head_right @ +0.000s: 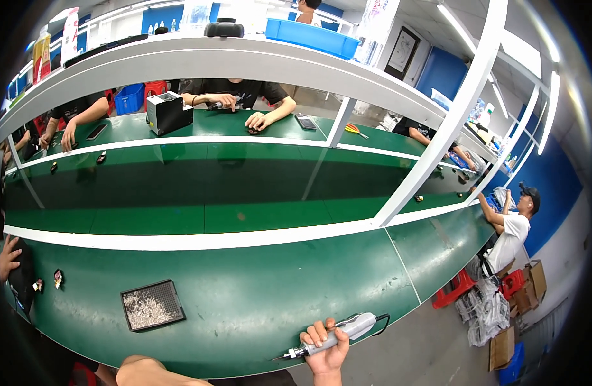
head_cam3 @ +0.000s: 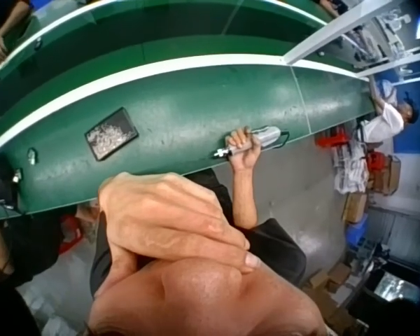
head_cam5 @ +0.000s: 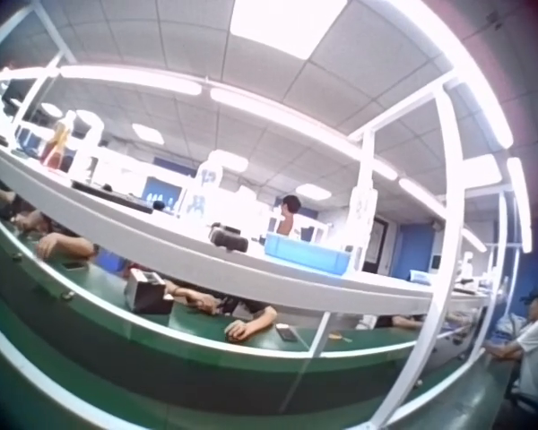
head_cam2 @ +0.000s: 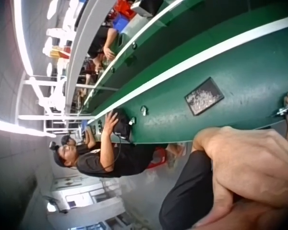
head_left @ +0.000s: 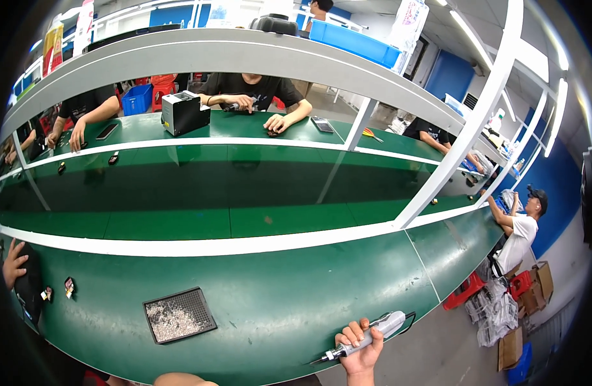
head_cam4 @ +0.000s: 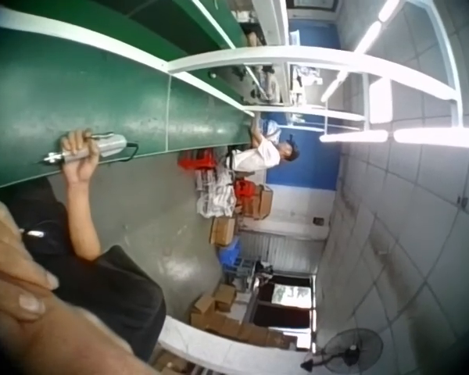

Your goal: Assemble small electronic components using an electric screwdriver.

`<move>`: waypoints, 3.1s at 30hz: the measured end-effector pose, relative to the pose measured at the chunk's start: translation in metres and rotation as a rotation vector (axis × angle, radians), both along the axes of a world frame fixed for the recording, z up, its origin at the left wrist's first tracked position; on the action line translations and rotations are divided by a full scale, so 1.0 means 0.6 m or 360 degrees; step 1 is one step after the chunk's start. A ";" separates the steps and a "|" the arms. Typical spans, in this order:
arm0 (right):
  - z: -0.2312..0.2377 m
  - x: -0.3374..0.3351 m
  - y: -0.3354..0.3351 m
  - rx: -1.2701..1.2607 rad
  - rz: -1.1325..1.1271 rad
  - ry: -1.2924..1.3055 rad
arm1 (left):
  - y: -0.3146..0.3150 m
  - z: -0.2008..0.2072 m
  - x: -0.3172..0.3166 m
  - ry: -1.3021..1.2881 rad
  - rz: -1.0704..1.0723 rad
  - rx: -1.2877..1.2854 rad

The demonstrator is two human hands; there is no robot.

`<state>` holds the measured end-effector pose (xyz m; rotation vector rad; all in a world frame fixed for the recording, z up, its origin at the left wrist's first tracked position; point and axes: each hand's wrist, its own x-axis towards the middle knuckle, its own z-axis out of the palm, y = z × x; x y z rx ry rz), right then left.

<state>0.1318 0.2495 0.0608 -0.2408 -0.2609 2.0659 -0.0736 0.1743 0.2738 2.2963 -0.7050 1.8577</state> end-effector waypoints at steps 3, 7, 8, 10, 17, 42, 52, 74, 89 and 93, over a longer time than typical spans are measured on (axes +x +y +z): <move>-0.003 0.008 0.002 0.0002 -0.0014 -0.0004 | -0.043 0.031 -0.023 0.0121 -0.0094 -0.0557; -0.003 0.008 0.001 0.0006 -0.0005 0.0003 | -0.065 0.041 -0.028 0.0188 -0.0284 -0.1502; -0.003 0.006 0.001 -0.0001 0.0001 0.0000 | -0.066 0.038 -0.023 0.0181 -0.0280 -0.1508; -0.001 0.004 0.001 0.0002 -0.0011 -0.0005 | -0.067 0.030 -0.013 0.0131 -0.0228 -0.1431; -0.004 0.011 -0.001 0.0003 0.0001 0.0026 | -0.097 0.029 -0.031 0.0124 -0.0422 -0.1351; 0.001 0.011 -0.007 -0.0025 -0.0018 0.0060 | -0.083 0.015 -0.029 0.0403 -0.0126 -0.0853; 0.009 0.003 -0.007 -0.0055 -0.0037 0.0027 | -0.080 0.024 -0.027 0.0237 -0.0223 -0.1107; 0.005 0.008 -0.001 0.0005 -0.0004 0.0023 | -0.032 0.078 -0.084 0.0664 0.0206 0.0072; -0.011 0.022 0.004 0.0212 0.0063 -0.0016 | -0.117 0.048 -0.085 -0.0226 0.0417 -0.0967; -0.011 0.017 0.007 0.0223 0.0115 -0.0029 | -0.111 0.051 -0.099 -0.0032 0.0639 -0.0871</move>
